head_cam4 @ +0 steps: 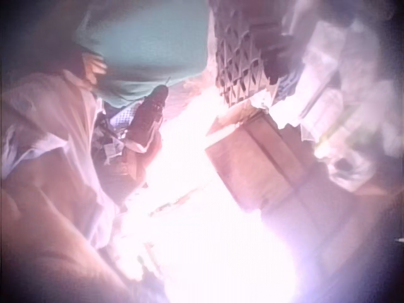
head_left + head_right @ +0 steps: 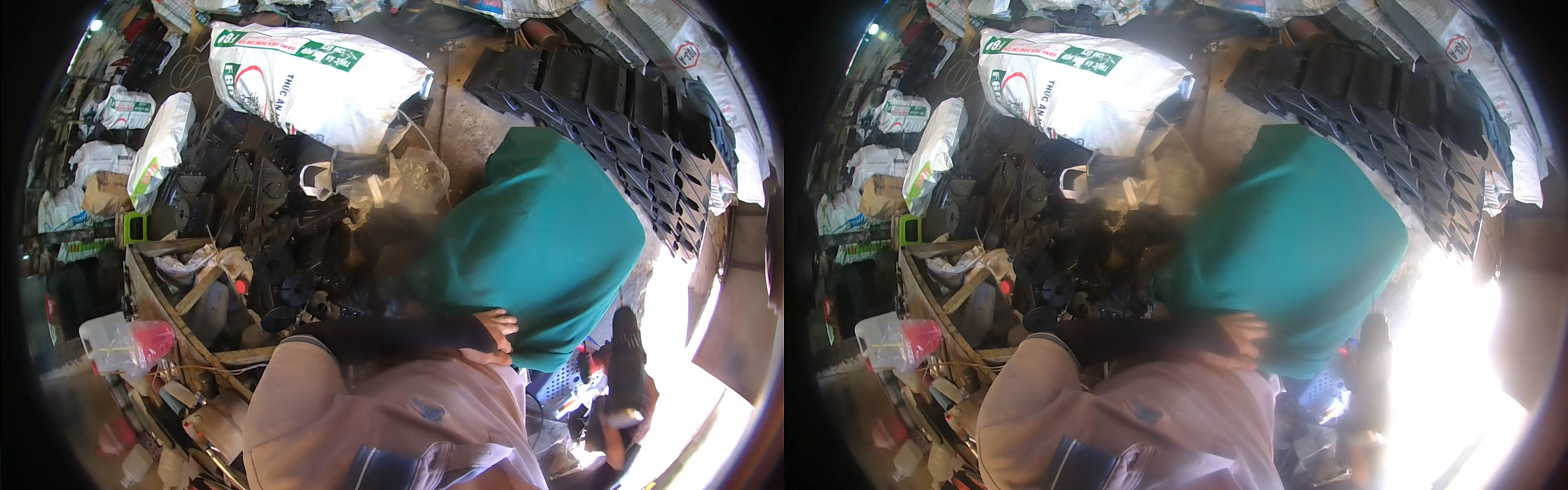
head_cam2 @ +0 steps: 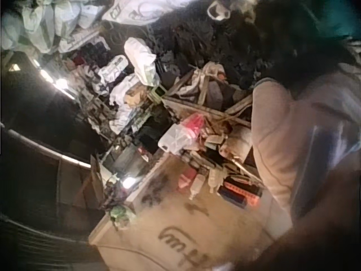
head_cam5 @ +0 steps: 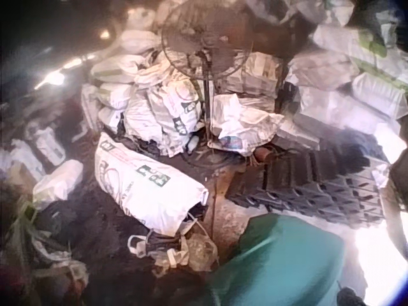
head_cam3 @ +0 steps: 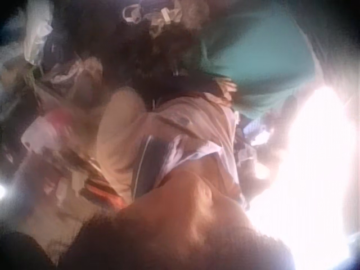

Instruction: The person uses a cordless drill to make holes in black plastic parts while sitting on the floor. They repeatedly position the parts on a green cloth, drill, and then move the parts aside.

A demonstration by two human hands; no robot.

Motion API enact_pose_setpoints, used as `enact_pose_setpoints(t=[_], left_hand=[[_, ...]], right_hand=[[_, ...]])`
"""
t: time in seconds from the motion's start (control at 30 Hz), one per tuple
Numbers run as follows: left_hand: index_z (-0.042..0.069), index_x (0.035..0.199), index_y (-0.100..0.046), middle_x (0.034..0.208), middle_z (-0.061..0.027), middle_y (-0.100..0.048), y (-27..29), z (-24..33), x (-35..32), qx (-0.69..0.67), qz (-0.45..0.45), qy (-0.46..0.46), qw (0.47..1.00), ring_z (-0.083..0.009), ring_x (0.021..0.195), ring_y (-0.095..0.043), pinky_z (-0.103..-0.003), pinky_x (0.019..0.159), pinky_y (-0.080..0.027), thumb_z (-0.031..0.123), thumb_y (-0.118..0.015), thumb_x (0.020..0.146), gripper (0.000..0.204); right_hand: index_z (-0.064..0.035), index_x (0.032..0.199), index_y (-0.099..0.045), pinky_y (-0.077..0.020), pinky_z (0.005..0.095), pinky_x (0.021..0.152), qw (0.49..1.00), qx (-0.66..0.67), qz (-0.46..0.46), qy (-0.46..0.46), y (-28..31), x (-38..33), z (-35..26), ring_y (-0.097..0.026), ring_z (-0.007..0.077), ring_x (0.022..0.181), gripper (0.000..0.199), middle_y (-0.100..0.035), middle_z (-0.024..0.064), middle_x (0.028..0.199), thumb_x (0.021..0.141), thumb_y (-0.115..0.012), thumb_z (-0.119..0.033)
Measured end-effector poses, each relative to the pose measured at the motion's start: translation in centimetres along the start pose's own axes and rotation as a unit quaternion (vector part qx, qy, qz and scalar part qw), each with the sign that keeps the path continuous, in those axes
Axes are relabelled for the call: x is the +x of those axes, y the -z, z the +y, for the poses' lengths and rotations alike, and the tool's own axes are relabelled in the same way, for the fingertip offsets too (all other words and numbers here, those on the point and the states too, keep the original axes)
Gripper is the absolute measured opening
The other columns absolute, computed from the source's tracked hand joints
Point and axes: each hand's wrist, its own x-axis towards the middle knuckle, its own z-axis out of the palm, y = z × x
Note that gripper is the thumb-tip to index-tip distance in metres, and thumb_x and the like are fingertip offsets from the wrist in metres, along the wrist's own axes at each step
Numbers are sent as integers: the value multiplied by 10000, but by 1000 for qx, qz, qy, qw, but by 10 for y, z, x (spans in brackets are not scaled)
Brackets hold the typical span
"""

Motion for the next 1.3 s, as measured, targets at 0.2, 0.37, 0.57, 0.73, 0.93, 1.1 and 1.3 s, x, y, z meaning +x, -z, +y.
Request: enact_pose_setpoints(t=[0.2,0.37,0.57,0.73,0.93,1.1,1.3], left_hand=[[87,1277,-603,1382,-237,-494,9,1,-47,-172,93,46,980,-323,1360,-397,-472,1141,-275,420,-484,979,462],[-15,989,-649,1008,-122,-649,63,-130,-132,-192,674,196,686,-186,895,-634,-310,803,-508,148,-606,928,179],[-21,883,-692,873,-172,-683,63,-316,-210,-40,659,654,371,-313,827,-667,-406,780,-514,525,-659,839,549],[-2,850,-730,864,-229,-700,79,-318,-216,36,582,721,374,-418,846,-668,-491,805,-497,511,-607,844,528],[-4,803,-708,783,-237,-668,159,-195,-190,136,666,596,427,-418,781,-654,-475,731,-497,422,-694,823,426],[-32,934,-684,823,-130,-693,237,-75,-170,74,699,429,568,-194,767,-644,-324,755,-489,312,-719,866,352],[-33,988,-645,1093,-122,-659,303,0,-100,26,598,46,800,-191,985,-625,-304,882,-479,87,-769,777,272]], right_hand=[[-33,1368,-460,-424,485,944,966,4,257,-23,-101,46,35,-509,402,1108,715,-495,242,1207,690,-675,32],[-42,1338,-476,-412,495,950,958,-142,248,20,-130,41,17,-492,413,1125,713,-457,242,1255,669,-709,33],[-11,1195,-555,-442,454,919,973,-131,188,30,-52,90,-16,-543,404,1064,481,-566,198,1148,734,-690,0],[0,1192,-577,-495,387,829,980,-55,182,57,3,141,-43,-606,344,1022,396,-600,192,1162,804,-660,-23],[-11,1227,-575,-503,368,813,949,-34,239,204,29,186,-63,-616,291,1036,441,-606,174,1194,798,-668,-54],[-7,1286,-530,-500,387,857,956,5,180,229,24,215,-83,-604,307,1077,528,-583,188,1229,799,-700,-115],[-39,1456,-356,-436,402,1001,959,186,139,164,39,245,-85,-513,292,1248,710,-524,206,1329,883,-690,-295]])
